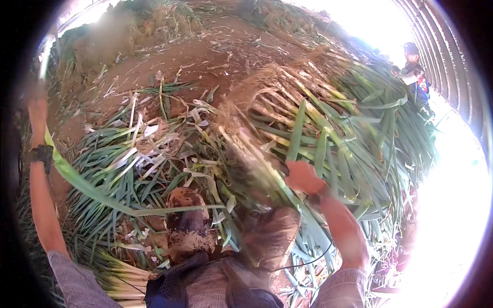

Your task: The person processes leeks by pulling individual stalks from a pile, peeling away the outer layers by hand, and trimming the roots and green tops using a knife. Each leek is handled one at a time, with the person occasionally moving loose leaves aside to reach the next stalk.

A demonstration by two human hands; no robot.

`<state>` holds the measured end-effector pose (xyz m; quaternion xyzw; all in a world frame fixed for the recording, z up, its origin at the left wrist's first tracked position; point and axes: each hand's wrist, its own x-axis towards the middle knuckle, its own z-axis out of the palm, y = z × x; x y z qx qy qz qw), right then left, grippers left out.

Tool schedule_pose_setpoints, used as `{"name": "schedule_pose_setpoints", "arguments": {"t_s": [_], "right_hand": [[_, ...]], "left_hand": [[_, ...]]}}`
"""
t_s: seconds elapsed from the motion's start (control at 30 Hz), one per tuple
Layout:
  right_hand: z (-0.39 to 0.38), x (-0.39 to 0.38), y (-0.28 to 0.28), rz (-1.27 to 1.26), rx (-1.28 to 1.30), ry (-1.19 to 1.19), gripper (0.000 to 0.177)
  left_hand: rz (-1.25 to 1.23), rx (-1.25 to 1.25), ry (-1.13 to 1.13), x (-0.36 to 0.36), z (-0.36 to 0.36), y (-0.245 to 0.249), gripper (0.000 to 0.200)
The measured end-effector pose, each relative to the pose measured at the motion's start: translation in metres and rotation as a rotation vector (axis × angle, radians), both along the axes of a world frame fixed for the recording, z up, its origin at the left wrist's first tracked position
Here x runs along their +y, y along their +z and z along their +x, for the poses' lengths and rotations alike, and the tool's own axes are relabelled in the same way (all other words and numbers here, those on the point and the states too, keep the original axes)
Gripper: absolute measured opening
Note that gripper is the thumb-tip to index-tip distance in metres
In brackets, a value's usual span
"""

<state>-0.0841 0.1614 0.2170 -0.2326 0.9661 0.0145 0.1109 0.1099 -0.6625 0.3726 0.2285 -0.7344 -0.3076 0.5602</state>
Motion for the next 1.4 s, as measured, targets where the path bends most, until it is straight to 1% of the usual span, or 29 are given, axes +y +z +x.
{"name": "schedule_pose_setpoints", "arguments": {"t_s": [0.07, 0.13, 0.2, 0.23, 0.27, 0.3, 0.33, 0.37, 0.4, 0.43, 0.47, 0.53, 0.6, 0.63, 0.67, 0.73, 0.77, 0.83, 0.9, 0.97, 1.03, 1.07, 1.1, 1.13, 1.2, 1.23, 1.33, 1.37, 1.4], "right_hand": [[-0.008, -0.004, -0.002, 0.004, 0.007, 0.014, 0.03], [-0.009, -0.01, 0.001, -0.017, -0.008, 0.011, 0.029], [-0.009, -0.014, 0.003, -0.044, -0.017, -0.009, 0.029], [-0.008, -0.014, 0.003, -0.055, -0.028, -0.006, 0.03], [-0.007, -0.013, 0.002, -0.061, -0.042, -0.002, 0.03], [-0.007, -0.011, 0.003, -0.05, -0.036, -0.039, 0.029], [-0.006, -0.005, 0.005, -0.043, -0.033, -0.044, 0.029], [-0.005, 0.002, 0.008, -0.037, -0.056, -0.014, 0.029], [-0.002, 0.008, 0.012, -0.031, -0.081, 0.017, 0.03], [0.007, 0.012, 0.026, 0.011, -0.158, 0.035, 0.03], [0.014, 0.024, 0.028, 0.022, -0.16, 0.024, 0.03], [0.034, 0.051, 0.029, -0.043, -0.069, 0.037, 0.023], [0.054, 0.064, 0.035, -0.017, -0.08, -0.053, 0.024], [0.062, 0.078, 0.03, -0.034, -0.083, -0.081, 0.024], [0.07, 0.09, 0.027, -0.054, -0.082, -0.105, 0.025], [0.084, 0.102, 0.023, -0.096, -0.105, -0.092, 0.025], [0.092, 0.104, 0.024, -0.082, -0.125, -0.144, 0.025], [0.1, 0.099, 0.036, -0.016, -0.203, -0.228, 0.029], [0.104, 0.102, 0.037, -0.056, -0.199, -0.218, 0.031], [0.105, 0.108, 0.036, -0.1, -0.188, -0.208, 0.033], [0.104, 0.113, 0.036, -0.241, -0.197, -0.218, 0.036], [0.104, 0.111, 0.041, -0.241, -0.197, -0.221, 0.036], [0.103, 0.107, 0.05, -0.27, -0.235, -0.291, 0.037], [0.103, 0.106, 0.055, -0.3, -0.273, -0.36, 0.037], [0.103, 0.115, 0.053, -0.276, -0.198, -0.29, 0.038], [0.104, 0.117, 0.054, -0.282, -0.188, -0.278, 0.039], [0.108, 0.125, 0.058, -0.344, -0.225, -0.315, 0.041], [0.111, 0.126, 0.058, -0.401, -0.278, -0.363, 0.041], [0.114, 0.127, 0.06, -0.401, -0.277, -0.363, 0.041]], "left_hand": [[-0.754, -0.211, 0.406, 0.029, -0.012, -0.033, 0.051], [-0.651, -0.513, 0.161, 0.084, -0.016, -0.07, 0.05], [-0.278, -0.728, 0.108, 0.182, -0.038, -0.087, 0.047], [-0.303, -0.578, -0.026, 0.173, -0.064, -0.138, 0.043], [-0.08, -0.473, -0.405, 0.175, -0.095, -0.19, 0.042], [0.214, -0.686, -0.503, 0.26, -0.097, -0.172, 0.044], [0.329, -0.592, -0.804, 0.291, -0.123, -0.214, 0.041], [0.564, -0.589, -0.948, 0.365, -0.116, -0.196, 0.037], [0.621, -0.752, -1.068, 0.412, -0.123, -0.191, 0.032], [0.681, -0.771, -1.252, 0.446, -0.132, -0.204, 0.032], [0.681, -0.827, -1.31, 0.482, -0.139, -0.205, 0.032], [0.814, -0.805, -1.361, 0.541, -0.156, -0.235, 0.034], [0.989, -0.71, -1.447, 0.582, -0.171, -0.261, 0.035], [1.051, -0.69, -1.429, 0.599, -0.177, -0.269, 0.033], [1.057, -0.686, -1.436, 0.612, -0.182, -0.276, 0.033], [1.181, -0.577, -1.308, 0.632, -0.195, -0.292, 0.03], [1.178, -0.485, -1.247, 0.638, -0.202, -0.306, 0.029], [1.206, -0.464, -1.178, 0.645, -0.204, -0.305, 0.028], [1.22, -0.444, -1.108, 0.648, -0.207, -0.295, 0.027], [1.465, -0.557, -1.111, 0.647, -0.211, -0.283, 0.03], [1.426, -0.539, -1.119, 0.653, -0.209, -0.269, 0.033], [1.389, -0.525, -1.131, 0.658, -0.208, -0.265, 0.035], [1.389, -0.444, -1.21, 0.662, -0.2, -0.254, 0.041], [1.389, -0.447, -1.214, 0.669, -0.202, -0.258, 0.041], [1.308, -0.344, -1.291, 0.684, -0.212, -0.268, 0.044], [1.294, -0.306, -1.258, 0.692, -0.213, -0.269, 0.044], [1.385, -0.238, -1.289, 0.688, -0.191, -0.239, 0.038], [1.386, -0.24, -1.291, 0.689, -0.185, -0.242, 0.038], [1.444, -0.152, -1.368, 0.687, -0.179, -0.245, 0.036]]}}
